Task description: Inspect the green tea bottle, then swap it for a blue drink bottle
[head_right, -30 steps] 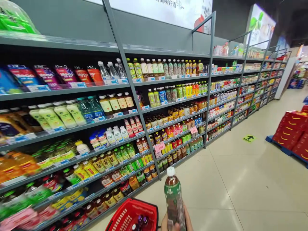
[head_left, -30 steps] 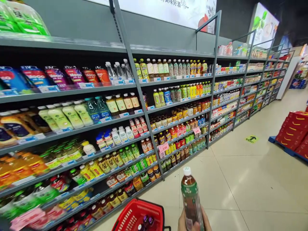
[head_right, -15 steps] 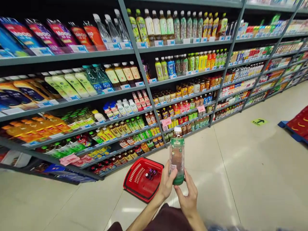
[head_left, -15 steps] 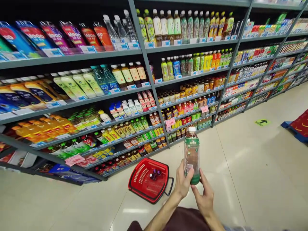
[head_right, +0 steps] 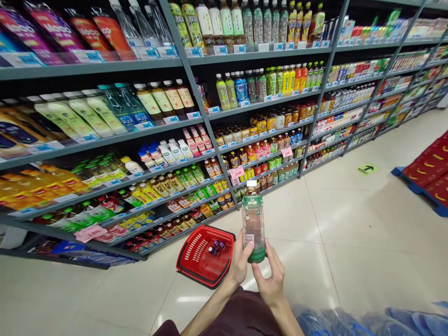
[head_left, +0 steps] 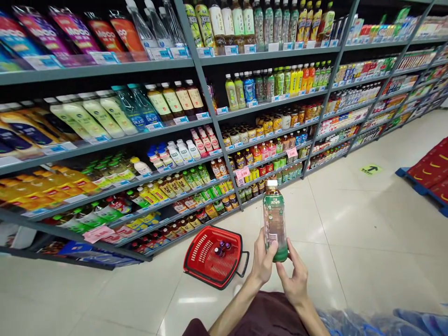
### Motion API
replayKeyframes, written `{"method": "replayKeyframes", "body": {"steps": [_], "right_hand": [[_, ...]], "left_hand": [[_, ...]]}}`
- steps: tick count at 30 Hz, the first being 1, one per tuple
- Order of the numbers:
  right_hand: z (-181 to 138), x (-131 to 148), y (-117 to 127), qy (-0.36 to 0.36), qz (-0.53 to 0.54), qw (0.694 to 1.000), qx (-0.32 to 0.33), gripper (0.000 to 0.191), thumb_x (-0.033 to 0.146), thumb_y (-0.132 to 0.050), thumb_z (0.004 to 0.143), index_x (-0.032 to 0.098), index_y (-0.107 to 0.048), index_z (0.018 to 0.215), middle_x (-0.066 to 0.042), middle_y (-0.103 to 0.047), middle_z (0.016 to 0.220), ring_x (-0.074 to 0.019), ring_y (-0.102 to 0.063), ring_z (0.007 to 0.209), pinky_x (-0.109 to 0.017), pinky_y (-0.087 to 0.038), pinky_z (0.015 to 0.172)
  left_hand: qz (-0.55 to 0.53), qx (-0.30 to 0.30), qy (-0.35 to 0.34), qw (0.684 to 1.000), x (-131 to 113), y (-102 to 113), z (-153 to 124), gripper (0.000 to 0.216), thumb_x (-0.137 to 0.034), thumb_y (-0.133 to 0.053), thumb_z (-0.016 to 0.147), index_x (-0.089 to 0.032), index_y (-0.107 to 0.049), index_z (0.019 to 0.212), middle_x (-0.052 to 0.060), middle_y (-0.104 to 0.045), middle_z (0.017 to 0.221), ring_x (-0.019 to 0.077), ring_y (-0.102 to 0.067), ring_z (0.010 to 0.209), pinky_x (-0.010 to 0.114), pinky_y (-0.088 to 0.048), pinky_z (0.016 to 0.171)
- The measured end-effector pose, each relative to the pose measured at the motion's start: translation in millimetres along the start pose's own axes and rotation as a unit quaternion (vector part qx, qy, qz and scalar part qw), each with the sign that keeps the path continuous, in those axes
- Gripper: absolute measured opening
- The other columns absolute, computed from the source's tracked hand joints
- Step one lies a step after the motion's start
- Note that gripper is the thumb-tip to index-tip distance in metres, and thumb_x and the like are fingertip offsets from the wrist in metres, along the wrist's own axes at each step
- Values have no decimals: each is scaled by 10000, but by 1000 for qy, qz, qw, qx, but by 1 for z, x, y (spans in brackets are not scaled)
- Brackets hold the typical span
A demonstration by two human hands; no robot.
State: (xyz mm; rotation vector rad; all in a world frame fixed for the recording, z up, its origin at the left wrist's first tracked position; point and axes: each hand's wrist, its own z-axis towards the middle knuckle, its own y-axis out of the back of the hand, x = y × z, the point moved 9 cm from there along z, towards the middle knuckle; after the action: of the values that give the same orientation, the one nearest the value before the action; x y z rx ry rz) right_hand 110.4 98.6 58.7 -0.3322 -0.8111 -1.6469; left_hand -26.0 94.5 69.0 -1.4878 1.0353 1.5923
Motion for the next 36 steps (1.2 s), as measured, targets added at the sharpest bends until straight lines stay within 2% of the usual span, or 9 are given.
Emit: {"method": "replayKeyframes", "body": {"steps": [3,6,9,12,18,21,24,32,36], "right_hand": [[-2,-3,-2,-37,39,998,15,613,289,-589,981,234,-427,1570,-91,-560,1440,-139,-637,1255,-241,-595,1027],[-2,-22,-7,-161,138,977,25,558,355,-480,1032,251,-401,1575,-80,-490,1515,-130,-574,1351,-235,-553,1104],[10,-33,-16,-265,214,939,39,839,483,-629,939,206,-248,1634,-119,-420,1567,-166,-505,1436,-229,-523,1149],[31,-38,-17,-353,245,902,50,1061,531,-811,757,131,-277,1582,-163,-568,1394,-186,-655,1210,-220,-600,990],[40,-44,-6,-488,386,783,-11,917,600,-864,632,107,-474,1299,-156,-659,1159,-214,-700,965,-306,-631,858],[42,-40,-5,-488,512,706,-39,833,673,-805,661,138,-492,1217,-108,-665,993,-208,-691,794,-337,-619,723],[55,-34,4,-445,601,661,-63,821,733,-703,749,208,-467,1335,-56,-647,922,-174,-662,707,-303,-585,631],[47,-41,-10,-436,704,560,27,903,854,-626,748,179,-522,1339,-142,-673,1225,-256,-715,942,-357,-625,723],[34,-48,-20,-441,718,537,40,920,905,-314,866,166,-504,1382,-169,-636,1303,-253,-699,991,-373,-616,747]], "left_hand": [[35,-13,-22,999,-3,4,-1,601,-636,-485,905,-123,-567,1208,64,-656,1070,89,-606,941,225,-517,894],[82,-20,-55,995,-9,5,-1,602,-592,-559,871,-125,-533,1250,72,-665,1090,98,-636,934,234,-545,869],[139,-34,-111,983,-20,1,-4,528,-445,-667,816,-141,-538,1227,60,-669,1094,89,-667,937,218,-575,861],[203,-79,-221,951,-39,-5,-16,408,-293,-688,775,-162,-567,1143,27,-645,974,60,-668,860,167,-577,769],[293,-91,-365,879,-62,-18,-44,776,-313,-790,648,-145,-528,1358,79,-624,1107,98,-683,994,187,-623,815],[321,-61,-432,840,-75,-23,-58,810,-408,-837,645,-131,-546,1348,119,-604,1197,126,-639,1127,215,-627,883],[301,-29,-502,810,-85,-29,-73,592,-340,-817,716,-146,-595,1229,119,-605,1218,130,-586,1180,247,-601,932],[225,40,-579,783,-71,-40,-91,375,-32,-709,751,-183,-727,1094,84,-642,1149,128,-550,1099,266,-542,913],[224,60,-577,783,-62,-41,-92,412,-44,-720,747,-222,-741,1119,79,-659,1121,121,-554,1099,252,-553,910]]}}
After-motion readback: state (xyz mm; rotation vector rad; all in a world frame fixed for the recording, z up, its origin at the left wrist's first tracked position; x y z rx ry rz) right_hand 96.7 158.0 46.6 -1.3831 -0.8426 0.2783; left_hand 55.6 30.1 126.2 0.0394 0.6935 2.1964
